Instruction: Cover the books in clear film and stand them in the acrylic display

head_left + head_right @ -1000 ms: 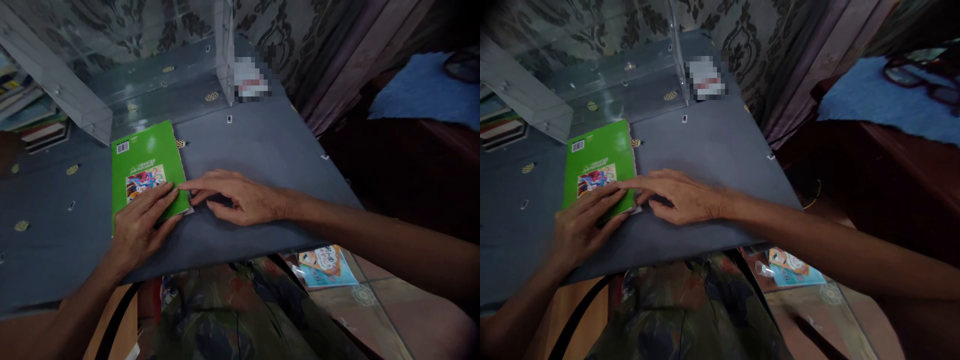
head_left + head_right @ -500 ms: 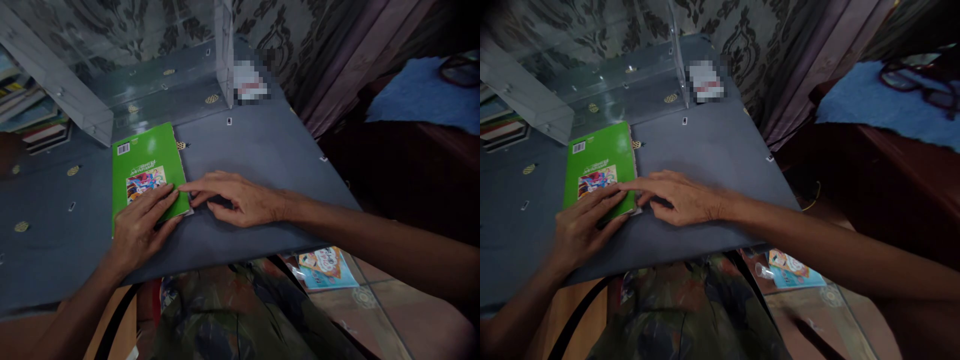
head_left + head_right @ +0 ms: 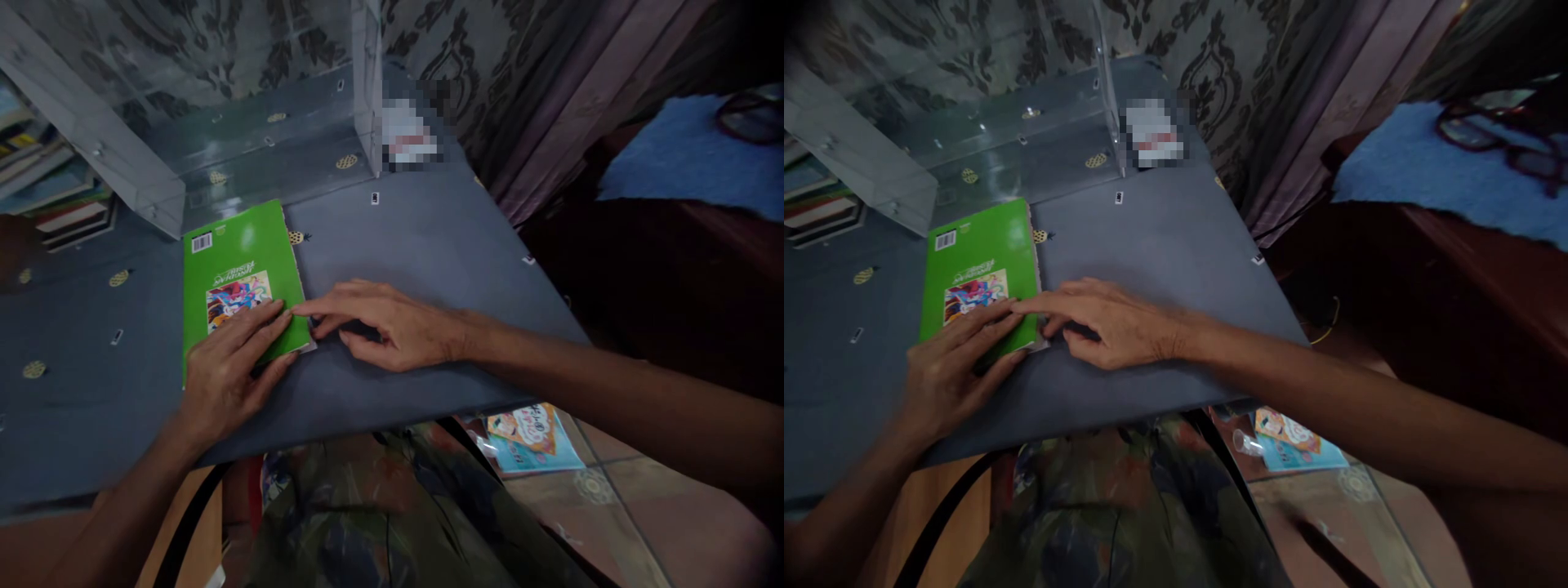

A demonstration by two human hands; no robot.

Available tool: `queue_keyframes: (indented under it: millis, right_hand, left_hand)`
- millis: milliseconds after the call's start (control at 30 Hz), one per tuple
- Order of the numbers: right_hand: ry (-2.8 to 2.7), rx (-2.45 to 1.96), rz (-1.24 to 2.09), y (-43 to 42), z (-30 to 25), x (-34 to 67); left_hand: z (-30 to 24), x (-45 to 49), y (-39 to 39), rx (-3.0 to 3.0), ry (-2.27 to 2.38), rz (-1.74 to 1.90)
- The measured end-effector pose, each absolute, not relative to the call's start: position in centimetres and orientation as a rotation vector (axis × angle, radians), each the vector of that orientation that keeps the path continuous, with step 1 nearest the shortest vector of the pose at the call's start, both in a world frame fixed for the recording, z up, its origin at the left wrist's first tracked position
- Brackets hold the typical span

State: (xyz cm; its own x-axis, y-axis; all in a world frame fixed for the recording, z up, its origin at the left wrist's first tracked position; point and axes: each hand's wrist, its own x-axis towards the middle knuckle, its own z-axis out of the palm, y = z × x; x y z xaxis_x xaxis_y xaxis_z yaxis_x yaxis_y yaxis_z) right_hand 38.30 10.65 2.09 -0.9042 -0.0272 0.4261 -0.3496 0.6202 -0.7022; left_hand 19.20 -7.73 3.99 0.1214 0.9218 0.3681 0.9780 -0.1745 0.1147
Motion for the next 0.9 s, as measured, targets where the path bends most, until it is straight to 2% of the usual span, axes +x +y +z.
queue_keyframes:
  millis: [900]
  right_hand:
    - [-2.433,0.291,1.2,10.52,2.25,38.36]
  left_hand:
    - [4.39,19.23,-7.7,-2.255,-1.875,-0.511]
